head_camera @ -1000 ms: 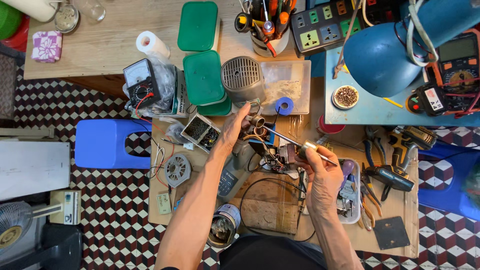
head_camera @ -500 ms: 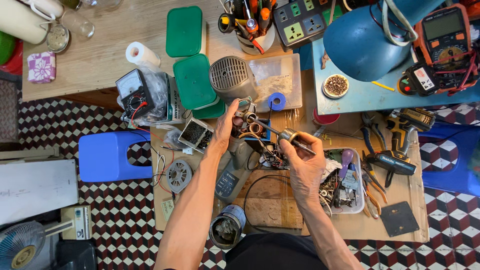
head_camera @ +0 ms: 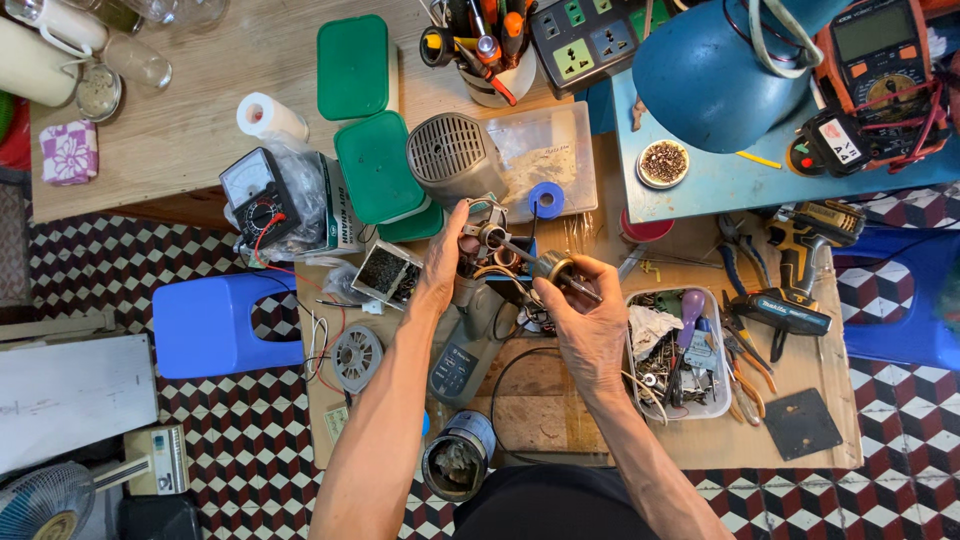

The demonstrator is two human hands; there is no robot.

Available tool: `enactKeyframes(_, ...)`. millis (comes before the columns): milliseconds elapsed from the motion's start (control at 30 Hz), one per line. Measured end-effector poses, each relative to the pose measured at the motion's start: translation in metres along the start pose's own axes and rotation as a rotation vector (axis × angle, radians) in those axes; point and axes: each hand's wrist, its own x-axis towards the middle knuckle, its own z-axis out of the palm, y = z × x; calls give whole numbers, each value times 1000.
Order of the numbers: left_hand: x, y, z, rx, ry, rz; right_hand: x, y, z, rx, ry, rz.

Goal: The person works at a cluttered repair bench on a small appliance motor assembly. They hold a cylindrical motor part, manipulate it with a screwdriver, wipe components with a tissue, measure parts with a ruler, and sort small parts and hardware into a box lined with a plastic bag.

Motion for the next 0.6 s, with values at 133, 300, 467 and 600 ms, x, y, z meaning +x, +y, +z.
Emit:
enactKeyframes(133,-12,2,4,-35,-17,-33,-2,-9,-6,47,-91,-23)
enactKeyframes(300,-20,-1,10,68,-26,7,3,-24,-16,-116,-95,63)
enactKeyframes(467,-31,-3,20,73,-6,91,9,-40,-21,-208,-75,222)
enactKeyframes(600,-39,3,27,19,-44,217,6,-44,-32,-391,-219,-90)
